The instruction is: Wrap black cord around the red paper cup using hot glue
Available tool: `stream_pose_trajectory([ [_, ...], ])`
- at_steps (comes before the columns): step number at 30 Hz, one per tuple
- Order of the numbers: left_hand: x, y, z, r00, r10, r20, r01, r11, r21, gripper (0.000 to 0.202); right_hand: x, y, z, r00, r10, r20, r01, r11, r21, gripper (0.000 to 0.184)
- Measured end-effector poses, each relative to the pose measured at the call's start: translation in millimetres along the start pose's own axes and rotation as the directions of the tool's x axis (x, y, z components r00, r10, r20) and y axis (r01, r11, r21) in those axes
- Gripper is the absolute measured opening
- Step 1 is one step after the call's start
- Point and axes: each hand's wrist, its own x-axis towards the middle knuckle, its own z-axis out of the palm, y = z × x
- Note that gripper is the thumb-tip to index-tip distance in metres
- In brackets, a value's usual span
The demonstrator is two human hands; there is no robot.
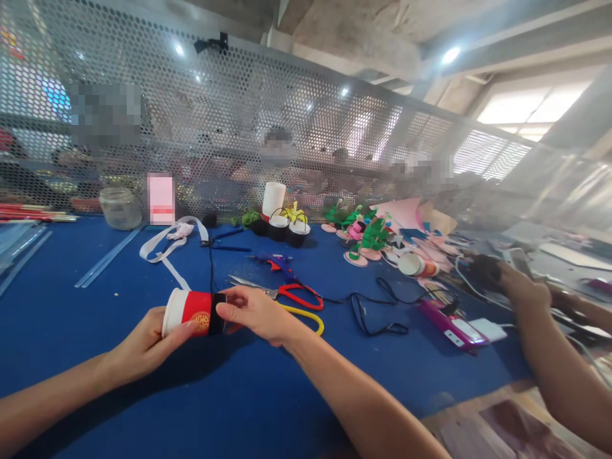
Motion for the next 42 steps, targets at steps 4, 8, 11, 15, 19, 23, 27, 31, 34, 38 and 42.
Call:
stream_pose_trajectory([
  [4,5,2,-1.2,0.908,-0.416,0.054,0.388,0.781,-0.49,0.028,0,5,4,0.993,-0.099,-0.061,0.09,0.986,-0.14,0.044],
  [8,8,1,-1.9,0.822,-0.55,0.149,0.493,0.555,-0.67,0.027,-5,5,11,0.966,-0.246,-0.081,0.201,0.909,-0.365,0.047],
  [11,6,-3,-0.1,0.827,-0.553,0.103,0.498,0.634,-0.592,0.029,-6,1,12,0.938,-0.338,-0.078,0.269,0.851,-0.451,0.041],
  [15,2,-3,3.6,0.886,-0.458,0.076,0.448,0.8,-0.399,0.028,0,-2,13,0.946,-0.305,-0.107,0.229,0.867,-0.444,0.026],
  [19,0,0,6.1,0.92,-0.371,0.124,0.391,0.89,-0.236,0.028,10,1,18,0.986,-0.129,-0.11,0.098,0.963,-0.25,0.026],
  [23,0,2,6.4,0.921,-0.366,0.129,0.386,0.901,-0.196,0.028,15,4,19,0.974,-0.137,-0.179,0.124,0.989,-0.085,0.016],
  [27,2,5,5.0,0.91,-0.402,0.103,0.415,0.885,-0.212,0.03,16,3,13,0.948,-0.194,-0.253,0.175,0.98,-0.094,0.017],
  [31,2,5,4.8,0.899,-0.425,0.11,0.439,0.873,-0.213,0.03,17,5,10,0.934,-0.248,-0.257,0.198,0.958,-0.206,0.017],
  [34,2,5,5.4,0.893,-0.43,0.131,0.448,0.874,-0.19,0.029,18,4,11,0.937,-0.24,-0.253,0.166,0.945,-0.282,0.017],
  [38,0,7,5.6,0.9,-0.407,0.152,0.43,0.887,-0.169,0.027,18,3,13,0.951,-0.187,-0.247,0.111,0.949,-0.294,0.015],
  [42,-2,7,5.7,0.904,-0.389,0.176,0.416,0.896,-0.157,0.026,17,4,12,0.971,-0.093,-0.221,0.039,0.97,-0.238,0.015],
])
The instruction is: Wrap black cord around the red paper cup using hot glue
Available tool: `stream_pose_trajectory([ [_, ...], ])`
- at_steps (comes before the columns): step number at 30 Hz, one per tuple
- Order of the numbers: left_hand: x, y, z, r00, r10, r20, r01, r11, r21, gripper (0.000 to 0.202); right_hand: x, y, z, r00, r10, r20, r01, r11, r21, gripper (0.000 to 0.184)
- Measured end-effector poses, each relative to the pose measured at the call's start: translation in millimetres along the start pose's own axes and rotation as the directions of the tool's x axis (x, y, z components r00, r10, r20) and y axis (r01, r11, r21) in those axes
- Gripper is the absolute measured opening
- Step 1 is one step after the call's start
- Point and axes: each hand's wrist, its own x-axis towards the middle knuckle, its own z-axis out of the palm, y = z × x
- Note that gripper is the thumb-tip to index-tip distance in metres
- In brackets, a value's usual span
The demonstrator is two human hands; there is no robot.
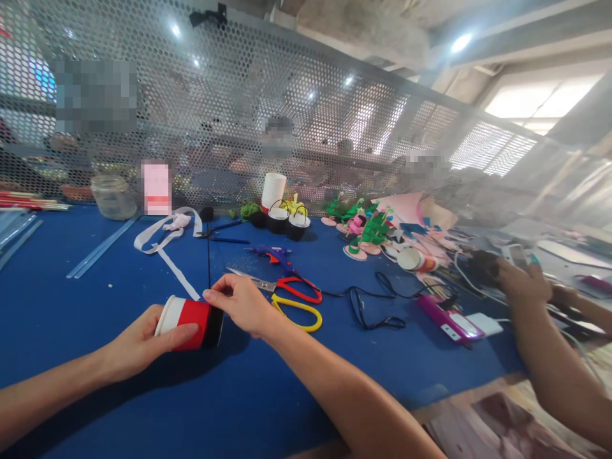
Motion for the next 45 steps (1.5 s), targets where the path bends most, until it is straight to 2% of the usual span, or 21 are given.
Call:
stream_pose_trajectory([
  [7,-2,-2,-0.2,0.999,0.035,0.031,-0.036,0.999,0.033,0.025,0,4,-1,0.995,0.074,0.061,-0.078,0.996,0.053,0.017],
  [11,-3,-2,-1.6,0.999,0.041,0.033,-0.043,0.997,0.064,0.025,0,2,-2,0.994,0.088,0.057,-0.092,0.994,0.062,0.015],
  [14,-2,-3,-2.6,0.998,0.047,0.029,-0.05,0.995,0.083,0.025,-2,0,-5,0.997,0.058,0.043,-0.06,0.996,0.059,0.015],
  [23,-1,0,-0.9,1.0,0.022,0.012,-0.023,0.997,0.078,0.027,-5,-1,-7,0.998,-0.051,-0.027,0.048,0.994,-0.095,0.018],
  [29,-3,1,-0.8,0.998,0.054,0.043,-0.059,0.991,0.12,0.025,-4,-5,0,0.999,0.039,0.016,-0.038,0.998,-0.048,0.014],
  [33,-3,2,-1.5,0.996,0.083,0.036,-0.087,0.989,0.12,0.023,-6,-5,-4,0.994,0.089,0.06,-0.093,0.994,0.051,0.022],
  [35,-3,3,-2.6,0.995,0.097,0.02,-0.099,0.99,0.099,0.021,-8,-5,-8,0.99,0.106,0.098,-0.115,0.989,0.093,0.027],
  [38,-2,6,-5.5,0.995,0.103,-0.003,-0.102,0.992,0.07,0.02,-12,-3,-14,0.967,0.092,0.238,-0.118,0.988,0.097,0.03],
  [40,0,7,-8.0,0.998,0.063,-0.001,-0.063,0.997,0.041,0.021,-13,-2,-15,0.956,0.079,0.281,-0.101,0.993,0.068,0.033],
  [43,4,6,-11.6,0.998,-0.057,-0.009,0.055,0.988,-0.144,0.022,-15,-1,-13,0.98,0.023,0.2,-0.012,0.998,-0.057,0.037],
  [45,7,4,-13.1,0.991,-0.136,-0.021,0.122,0.942,-0.314,0.027,-16,-2,-10,0.988,-0.046,0.147,0.07,0.985,-0.159,0.039],
])
